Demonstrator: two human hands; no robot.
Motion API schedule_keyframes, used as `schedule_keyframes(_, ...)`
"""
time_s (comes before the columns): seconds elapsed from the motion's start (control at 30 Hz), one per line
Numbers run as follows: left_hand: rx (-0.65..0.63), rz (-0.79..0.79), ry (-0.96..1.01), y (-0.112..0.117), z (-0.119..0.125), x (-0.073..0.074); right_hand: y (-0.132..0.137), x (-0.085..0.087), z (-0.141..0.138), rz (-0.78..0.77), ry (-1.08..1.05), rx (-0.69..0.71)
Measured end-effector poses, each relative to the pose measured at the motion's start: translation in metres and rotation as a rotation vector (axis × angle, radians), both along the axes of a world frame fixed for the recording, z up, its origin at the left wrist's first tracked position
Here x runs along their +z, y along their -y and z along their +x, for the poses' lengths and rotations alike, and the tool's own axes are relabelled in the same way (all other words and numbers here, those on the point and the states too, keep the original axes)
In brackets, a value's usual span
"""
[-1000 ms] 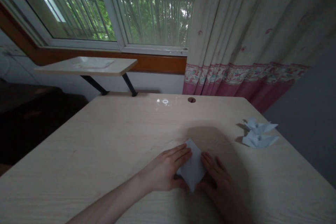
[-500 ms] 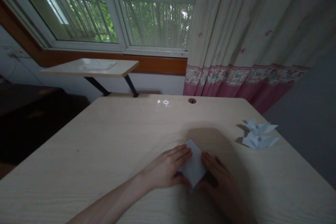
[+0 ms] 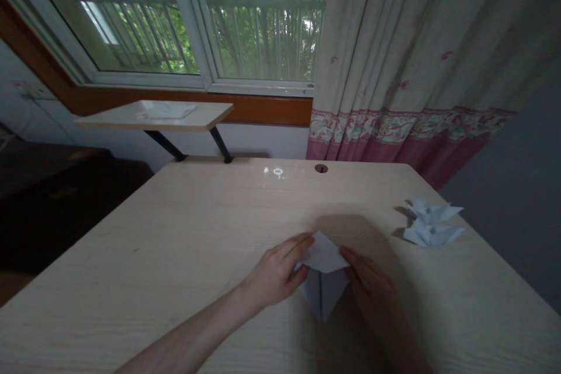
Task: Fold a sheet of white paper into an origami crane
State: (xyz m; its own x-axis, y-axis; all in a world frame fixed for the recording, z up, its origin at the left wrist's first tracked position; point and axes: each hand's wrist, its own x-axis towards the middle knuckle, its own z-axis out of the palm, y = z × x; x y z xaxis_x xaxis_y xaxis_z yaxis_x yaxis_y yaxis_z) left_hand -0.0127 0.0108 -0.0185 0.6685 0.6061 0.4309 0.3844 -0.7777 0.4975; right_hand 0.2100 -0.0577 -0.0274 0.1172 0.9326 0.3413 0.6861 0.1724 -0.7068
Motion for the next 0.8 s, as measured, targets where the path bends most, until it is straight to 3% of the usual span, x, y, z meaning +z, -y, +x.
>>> schedule_keyframes(0.17,0.196,-0.264,0.282,0.002,0.013,-0.001,-0.002,0.018,-0.003,-0.035,-0.062,-0.059)
schedule_keyframes(0.3,0.186,-0.440,0.387,0.004,0.022,0.004,-0.002,0.019,-0.012,-0.054,-0.098,-0.048)
schedule_keyframes(0.5,0.163,-0.557,0.462,0.008,0.026,0.002,0.001,0.017,-0.019,-0.078,-0.143,-0.001)
schedule_keyframes(0.63,0.219,-0.631,0.481,0.009,0.026,0.001,0.007,0.018,-0.014,-0.151,-0.330,0.143)
schedule_keyframes(0.8,0.249,-0.675,0.446,0.012,0.027,0.000,0.010,0.020,-0.007,-0.227,-0.502,0.202)
